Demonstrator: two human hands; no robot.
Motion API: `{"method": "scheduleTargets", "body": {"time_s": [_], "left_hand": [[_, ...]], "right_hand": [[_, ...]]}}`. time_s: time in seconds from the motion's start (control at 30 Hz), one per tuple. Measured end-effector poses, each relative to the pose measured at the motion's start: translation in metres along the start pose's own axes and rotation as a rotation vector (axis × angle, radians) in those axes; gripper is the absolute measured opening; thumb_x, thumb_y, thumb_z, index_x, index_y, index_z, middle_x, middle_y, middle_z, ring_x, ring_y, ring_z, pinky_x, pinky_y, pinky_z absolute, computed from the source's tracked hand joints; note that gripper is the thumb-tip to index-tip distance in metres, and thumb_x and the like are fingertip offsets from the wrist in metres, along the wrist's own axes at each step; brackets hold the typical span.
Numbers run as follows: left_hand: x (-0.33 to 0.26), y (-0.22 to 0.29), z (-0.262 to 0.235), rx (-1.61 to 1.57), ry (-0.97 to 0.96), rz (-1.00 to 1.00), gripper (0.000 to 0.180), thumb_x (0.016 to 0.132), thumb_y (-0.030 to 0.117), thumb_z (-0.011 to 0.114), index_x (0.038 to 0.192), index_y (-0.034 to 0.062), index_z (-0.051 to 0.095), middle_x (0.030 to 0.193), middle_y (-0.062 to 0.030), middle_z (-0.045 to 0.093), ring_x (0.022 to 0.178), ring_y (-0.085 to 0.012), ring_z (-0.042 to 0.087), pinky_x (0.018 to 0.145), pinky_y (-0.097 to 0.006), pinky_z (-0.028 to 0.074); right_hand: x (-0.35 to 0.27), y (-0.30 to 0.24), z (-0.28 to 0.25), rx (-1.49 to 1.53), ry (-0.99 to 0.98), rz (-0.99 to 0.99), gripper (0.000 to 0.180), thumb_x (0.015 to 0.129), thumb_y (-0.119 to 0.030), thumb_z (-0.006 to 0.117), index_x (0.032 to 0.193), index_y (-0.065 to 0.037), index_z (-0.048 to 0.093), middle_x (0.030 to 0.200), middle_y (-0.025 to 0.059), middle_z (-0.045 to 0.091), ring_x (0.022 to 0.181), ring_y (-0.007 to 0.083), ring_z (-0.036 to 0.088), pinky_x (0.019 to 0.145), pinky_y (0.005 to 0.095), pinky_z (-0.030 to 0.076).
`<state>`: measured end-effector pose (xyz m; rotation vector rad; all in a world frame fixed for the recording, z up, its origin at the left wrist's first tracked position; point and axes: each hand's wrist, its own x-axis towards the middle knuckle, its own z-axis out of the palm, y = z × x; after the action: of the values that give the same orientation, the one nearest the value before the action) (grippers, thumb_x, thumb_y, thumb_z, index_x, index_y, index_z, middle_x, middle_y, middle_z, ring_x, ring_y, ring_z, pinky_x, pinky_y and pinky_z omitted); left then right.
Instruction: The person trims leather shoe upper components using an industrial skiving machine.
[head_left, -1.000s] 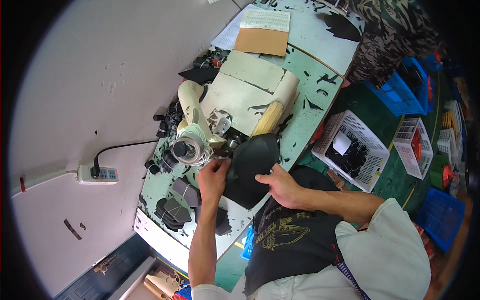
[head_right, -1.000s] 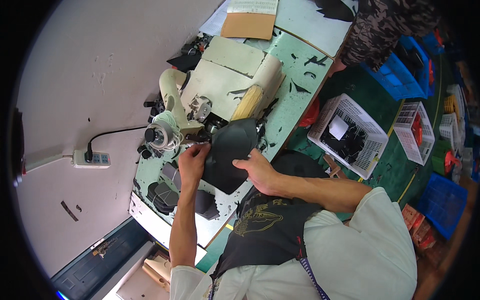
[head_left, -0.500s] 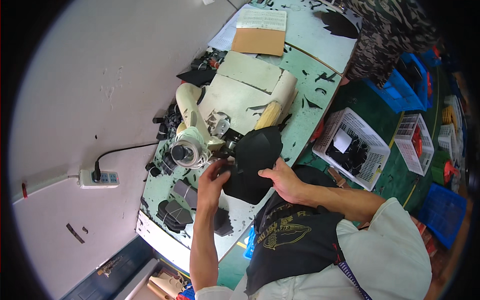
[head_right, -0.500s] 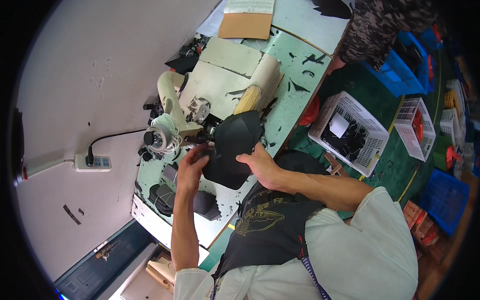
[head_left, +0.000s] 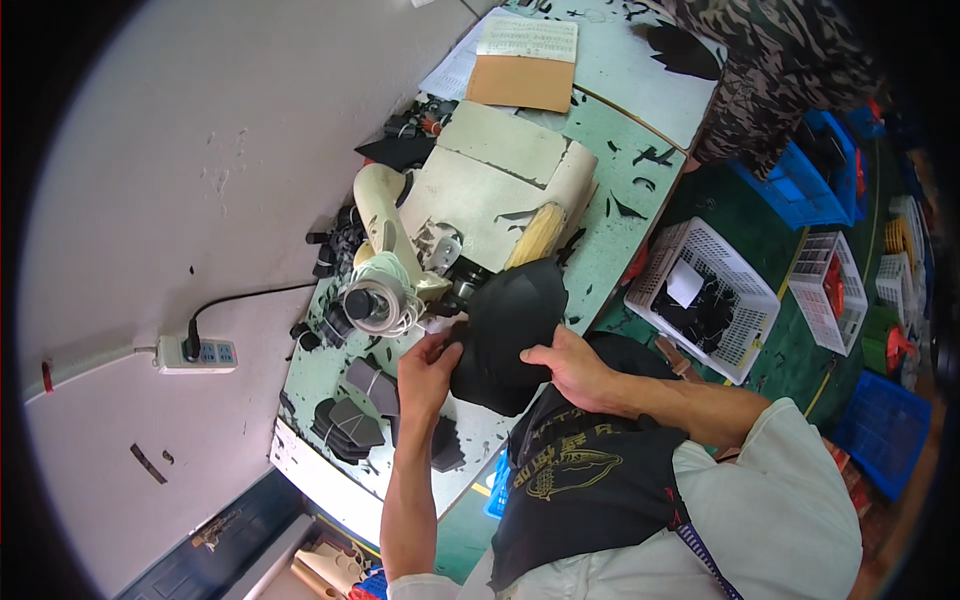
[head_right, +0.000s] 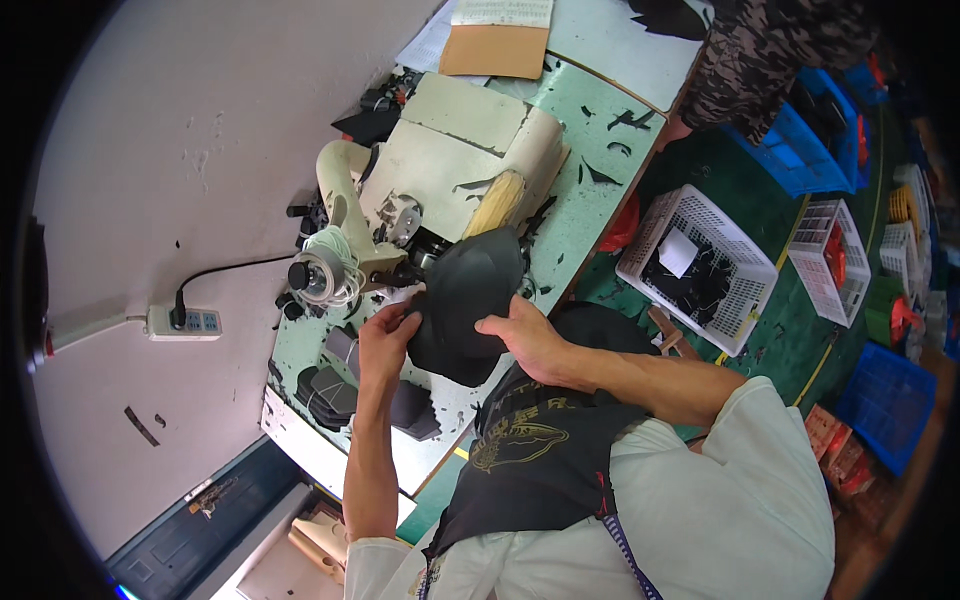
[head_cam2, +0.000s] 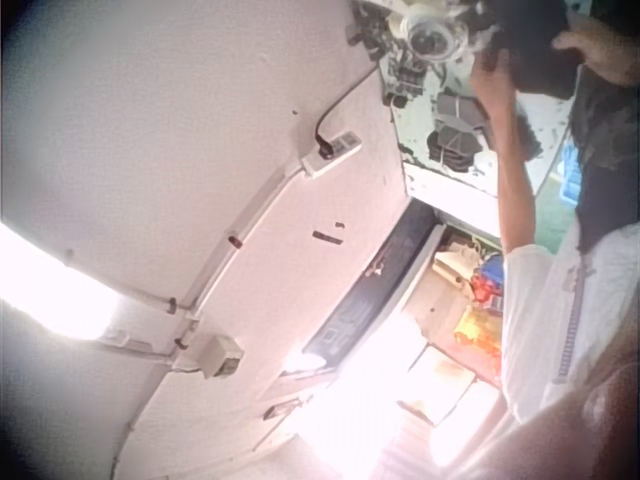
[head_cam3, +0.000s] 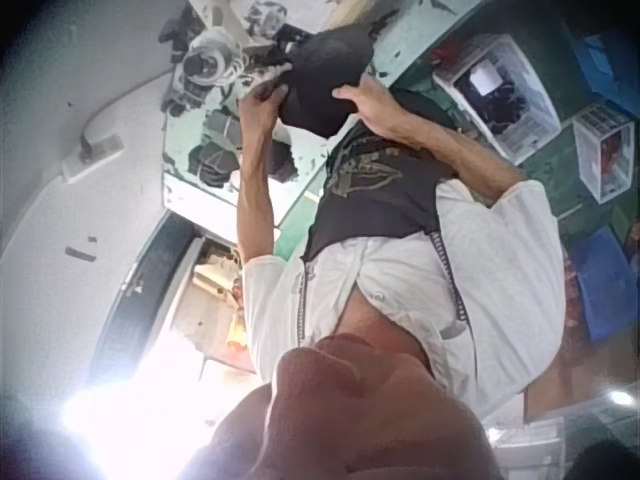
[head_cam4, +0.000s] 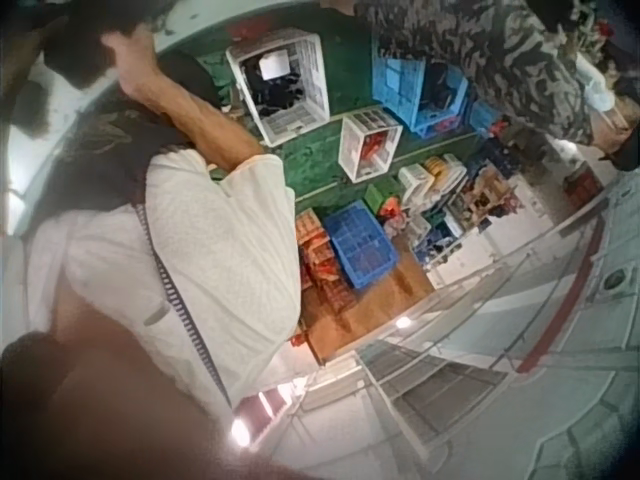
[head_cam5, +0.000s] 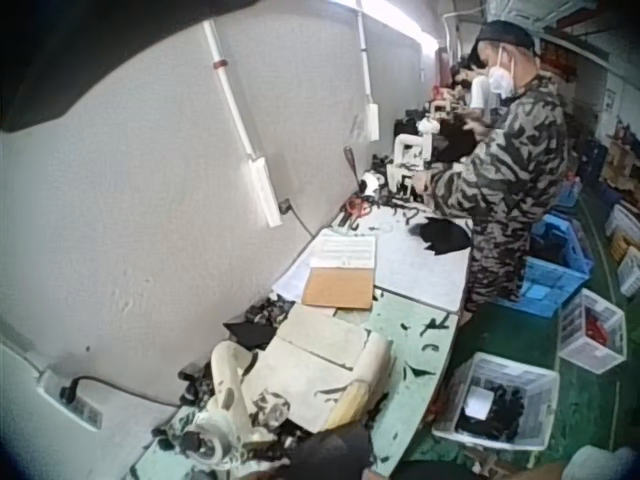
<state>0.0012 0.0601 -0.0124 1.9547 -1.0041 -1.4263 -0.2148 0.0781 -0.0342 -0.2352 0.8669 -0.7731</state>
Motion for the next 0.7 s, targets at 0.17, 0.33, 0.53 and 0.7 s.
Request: {"method": "scheduleTargets", "body": {"time_s": [0.17, 0.33, 0.53, 0.7], "left_hand": [[0.018, 0.016, 0.011, 0.247, 0.096, 0.021, 0.029, 0.085, 0.018, 0.067, 0.106, -0.0028, 0.067, 0.091, -0.01, 0.071, 0.077, -0.0139, 0.064, 0.072, -0.026, 0.049], [0.003, -0.009, 0.002, -0.32, -0.029, 0.005, 0.03, 0.084, 0.01, 0.067, 0.112, -0.0023, 0.064, 0.093, -0.0073, 0.069, 0.077, -0.0136, 0.063, 0.07, -0.024, 0.048], [0.015, 0.006, 0.011, 0.185, 0.136, 0.065, 0.026, 0.082, 0.017, 0.071, 0.1, -0.002, 0.069, 0.085, -0.0066, 0.07, 0.073, -0.0114, 0.063, 0.068, -0.024, 0.048], [0.014, -0.016, 0.006, -0.37, -0.065, 0.121, 0.024, 0.089, 0.01, 0.062, 0.109, -0.0021, 0.062, 0.088, -0.0065, 0.069, 0.081, -0.0129, 0.063, 0.068, -0.026, 0.05]], "right_hand": [[-0.001, -0.004, 0.01, 0.056, 0.001, -0.029, 0.043, 0.084, 0.002, 0.057, 0.125, 0.002, 0.044, 0.121, 0.0106, 0.057, 0.11, 0.0185, 0.055, 0.099, 0.0325, 0.042], [0.001, -0.005, 0.007, 0.012, 0.085, -0.18, 0.04, 0.084, 0.001, 0.057, 0.122, 0.002, 0.047, 0.12, 0.0104, 0.057, 0.109, 0.0183, 0.055, 0.098, 0.0322, 0.042], [-0.007, -0.007, 0.009, 0.09, -0.038, 0.031, 0.04, 0.083, 0.002, 0.056, 0.122, 0.002, 0.048, 0.118, 0.0097, 0.058, 0.108, 0.0179, 0.055, 0.098, 0.0323, 0.042], [-0.003, -0.009, 0.013, 0.014, 0.122, -0.1, 0.039, 0.083, 0.003, 0.055, 0.122, 0.003, 0.048, 0.119, 0.0099, 0.058, 0.109, 0.0188, 0.056, 0.097, 0.0327, 0.043]]}}
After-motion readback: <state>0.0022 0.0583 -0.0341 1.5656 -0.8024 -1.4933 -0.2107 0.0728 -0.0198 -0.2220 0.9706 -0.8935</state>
